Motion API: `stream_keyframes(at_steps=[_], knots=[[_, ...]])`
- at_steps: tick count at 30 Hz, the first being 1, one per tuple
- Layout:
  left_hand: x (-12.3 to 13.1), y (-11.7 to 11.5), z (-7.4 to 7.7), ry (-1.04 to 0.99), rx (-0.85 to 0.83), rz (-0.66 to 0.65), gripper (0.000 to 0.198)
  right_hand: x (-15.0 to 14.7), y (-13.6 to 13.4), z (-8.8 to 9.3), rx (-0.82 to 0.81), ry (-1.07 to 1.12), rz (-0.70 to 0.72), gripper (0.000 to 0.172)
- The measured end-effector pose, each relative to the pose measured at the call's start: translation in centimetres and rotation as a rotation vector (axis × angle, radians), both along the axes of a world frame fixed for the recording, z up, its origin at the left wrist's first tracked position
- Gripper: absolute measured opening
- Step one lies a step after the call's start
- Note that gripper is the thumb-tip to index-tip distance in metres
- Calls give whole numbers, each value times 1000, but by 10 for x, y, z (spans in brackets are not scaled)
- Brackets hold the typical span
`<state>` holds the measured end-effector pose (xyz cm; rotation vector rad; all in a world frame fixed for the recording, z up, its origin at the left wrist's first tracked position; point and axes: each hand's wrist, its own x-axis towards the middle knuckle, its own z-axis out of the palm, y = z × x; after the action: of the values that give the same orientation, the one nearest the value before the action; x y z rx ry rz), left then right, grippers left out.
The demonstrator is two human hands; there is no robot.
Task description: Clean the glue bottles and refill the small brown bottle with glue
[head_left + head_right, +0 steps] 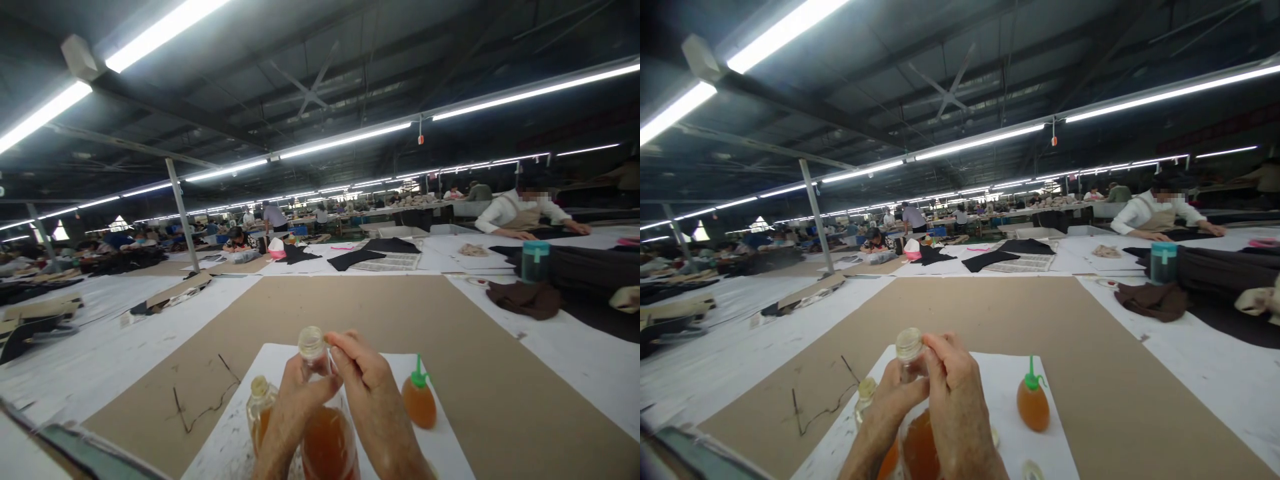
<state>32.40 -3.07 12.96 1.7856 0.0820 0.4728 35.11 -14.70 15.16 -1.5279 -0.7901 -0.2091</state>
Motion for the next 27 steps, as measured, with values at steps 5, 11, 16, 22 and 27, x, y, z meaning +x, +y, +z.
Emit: stream_keyframes(at_steps=[5,11,16,22,27], knots=[[0,-13,4,-18,-47,129,19,-1,2,-3,-26,-88,-74,25],[2,-27,4,-76,-82,239,15,7,-2,7,15,10,-43,17],[3,-28,3,-77,-29,259,10,25,-8,14,24,139,74,12],[3,-27,4,-75,-24,253,13,37,-11,18,-62,6,141,16],[1,-27,6,-30,-67,242,13,39,-7,12,-62,26,123,17]])
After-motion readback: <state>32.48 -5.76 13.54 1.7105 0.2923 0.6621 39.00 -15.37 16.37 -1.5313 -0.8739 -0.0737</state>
